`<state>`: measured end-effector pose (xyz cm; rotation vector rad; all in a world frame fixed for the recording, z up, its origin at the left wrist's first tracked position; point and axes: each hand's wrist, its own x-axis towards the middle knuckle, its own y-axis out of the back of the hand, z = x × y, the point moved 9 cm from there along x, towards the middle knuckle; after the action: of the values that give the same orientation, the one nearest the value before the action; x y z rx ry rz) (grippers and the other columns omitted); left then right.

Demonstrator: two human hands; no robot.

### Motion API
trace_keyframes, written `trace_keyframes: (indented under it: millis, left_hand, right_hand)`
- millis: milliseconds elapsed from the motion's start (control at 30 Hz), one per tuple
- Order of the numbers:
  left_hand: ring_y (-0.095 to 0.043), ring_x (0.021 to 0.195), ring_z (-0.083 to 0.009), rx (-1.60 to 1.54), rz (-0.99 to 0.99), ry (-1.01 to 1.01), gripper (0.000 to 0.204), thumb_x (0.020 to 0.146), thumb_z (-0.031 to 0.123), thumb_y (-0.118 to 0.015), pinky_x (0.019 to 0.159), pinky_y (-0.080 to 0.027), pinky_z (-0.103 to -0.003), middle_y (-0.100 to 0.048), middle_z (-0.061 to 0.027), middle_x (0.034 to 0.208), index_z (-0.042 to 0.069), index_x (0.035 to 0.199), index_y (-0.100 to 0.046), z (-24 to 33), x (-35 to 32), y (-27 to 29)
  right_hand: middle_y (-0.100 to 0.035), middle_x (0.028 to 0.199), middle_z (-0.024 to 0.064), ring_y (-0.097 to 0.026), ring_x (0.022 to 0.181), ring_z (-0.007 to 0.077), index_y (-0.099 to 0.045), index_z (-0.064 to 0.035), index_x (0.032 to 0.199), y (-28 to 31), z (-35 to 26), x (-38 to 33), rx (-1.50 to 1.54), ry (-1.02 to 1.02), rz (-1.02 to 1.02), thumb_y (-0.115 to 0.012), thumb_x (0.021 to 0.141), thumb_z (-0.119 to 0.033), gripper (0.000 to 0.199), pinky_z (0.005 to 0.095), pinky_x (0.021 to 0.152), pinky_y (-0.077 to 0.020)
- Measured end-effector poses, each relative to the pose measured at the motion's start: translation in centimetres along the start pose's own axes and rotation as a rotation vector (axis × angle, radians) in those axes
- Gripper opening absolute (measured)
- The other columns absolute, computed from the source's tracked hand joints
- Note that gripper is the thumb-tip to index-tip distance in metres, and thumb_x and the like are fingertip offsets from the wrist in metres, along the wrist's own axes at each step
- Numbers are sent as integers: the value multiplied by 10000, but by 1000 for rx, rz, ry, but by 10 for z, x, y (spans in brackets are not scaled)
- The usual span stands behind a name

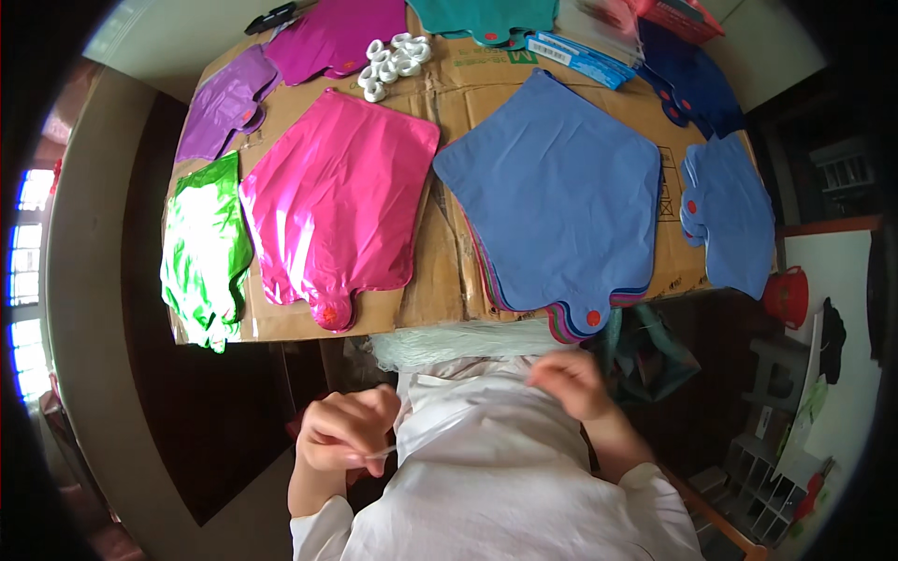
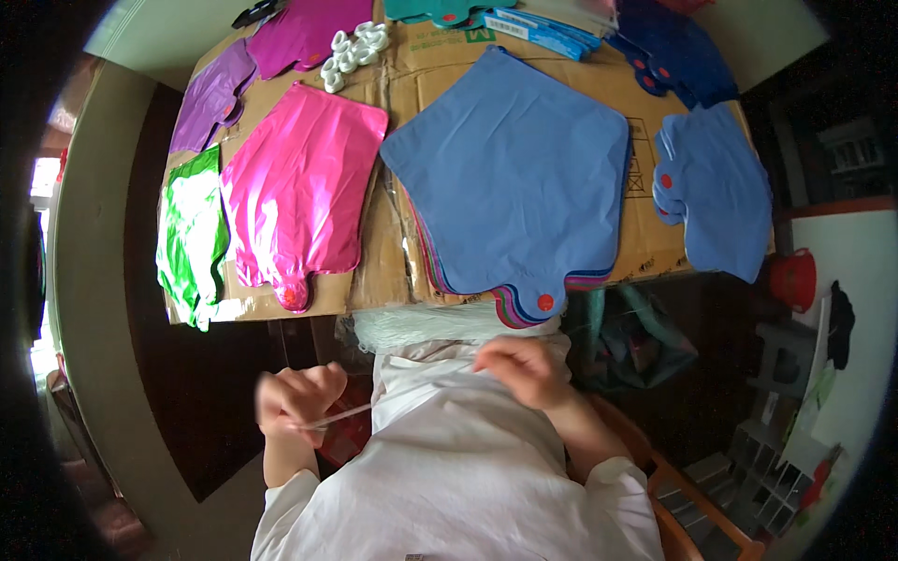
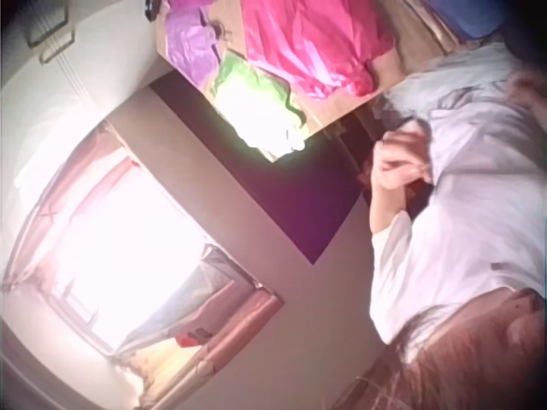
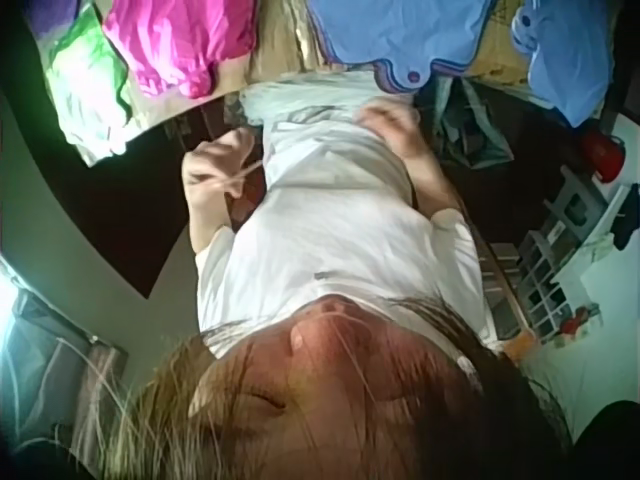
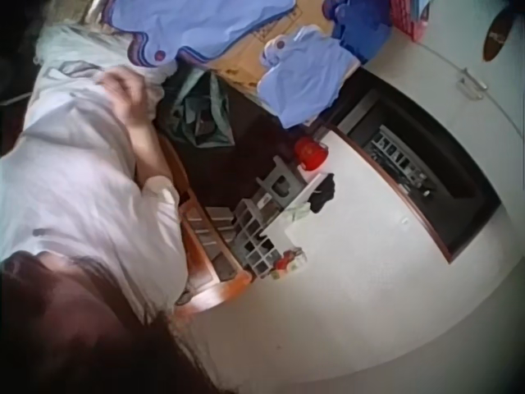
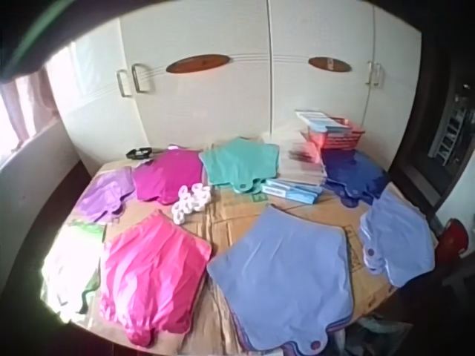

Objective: Threading string through plastic clips and attaching them to colorful plastic sheets.

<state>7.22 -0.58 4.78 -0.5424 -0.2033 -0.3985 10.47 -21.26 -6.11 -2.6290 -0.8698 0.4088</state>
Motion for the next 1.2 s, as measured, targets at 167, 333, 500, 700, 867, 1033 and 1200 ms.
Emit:
trace_keyframes:
  millis: [167,333,500,700,867,1033,1200]
  left_hand:
    - [-498,909,-226,638,565,-38,197,738,122,-632,745,-341,-339,-628,-110,944,29,911,-623,2,-13,31]
    - [-525,650,-233,971,-62,179,34,616,59,-620,677,-337,-364,-571,-34,629,70,601,-592,-10,-1,-19]
    - [-427,690,-187,-394,301,-248,189,828,110,-571,582,-296,-324,-594,-67,624,22,660,-570,-2,-14,0]
    - [-492,655,-217,1363,163,79,156,567,15,-576,641,-374,-304,-611,-66,690,32,713,-629,5,7,-11]
    - [-473,586,-195,-110,165,-89,99,704,79,-609,583,-362,-326,-636,-118,649,-9,702,-654,-10,-8,-5]
    - [-473,666,-191,1333,244,46,280,586,-18,-585,652,-367,-308,-613,-16,684,30,849,-668,-11,11,-3]
    - [-452,638,-166,274,118,0,144,702,29,-555,608,-379,-295,-674,-99,765,-21,779,-665,-26,0,-5]
  right_hand:
    - [-624,746,85,-588,681,156,-618,3,835,-75,-23,-3,-283,57,-493,-561,862,-79,103,268,629,-453]
    - [-563,613,64,-456,479,121,-599,-9,727,-43,-76,1,310,427,-170,-564,855,-99,160,291,443,-322]
    - [-566,655,66,-531,556,178,-586,-20,772,-73,-21,29,-455,213,-231,-559,825,-88,90,311,512,-411]
    - [-563,594,73,-538,508,205,-592,-18,770,-89,-74,17,-13,455,-464,-529,869,-82,134,319,471,-399]
    - [-565,623,77,-564,535,191,-610,-62,801,-69,-23,43,-402,309,-107,-558,821,-84,60,314,500,-425]
    - [-574,646,78,-563,555,240,-595,-64,780,-110,-40,23,-413,428,-360,-599,784,-78,16,349,502,-420]
    - [-574,659,61,-534,513,216,-610,-59,779,-71,-45,41,-497,410,-20,-588,792,-53,27,327,465,-392]
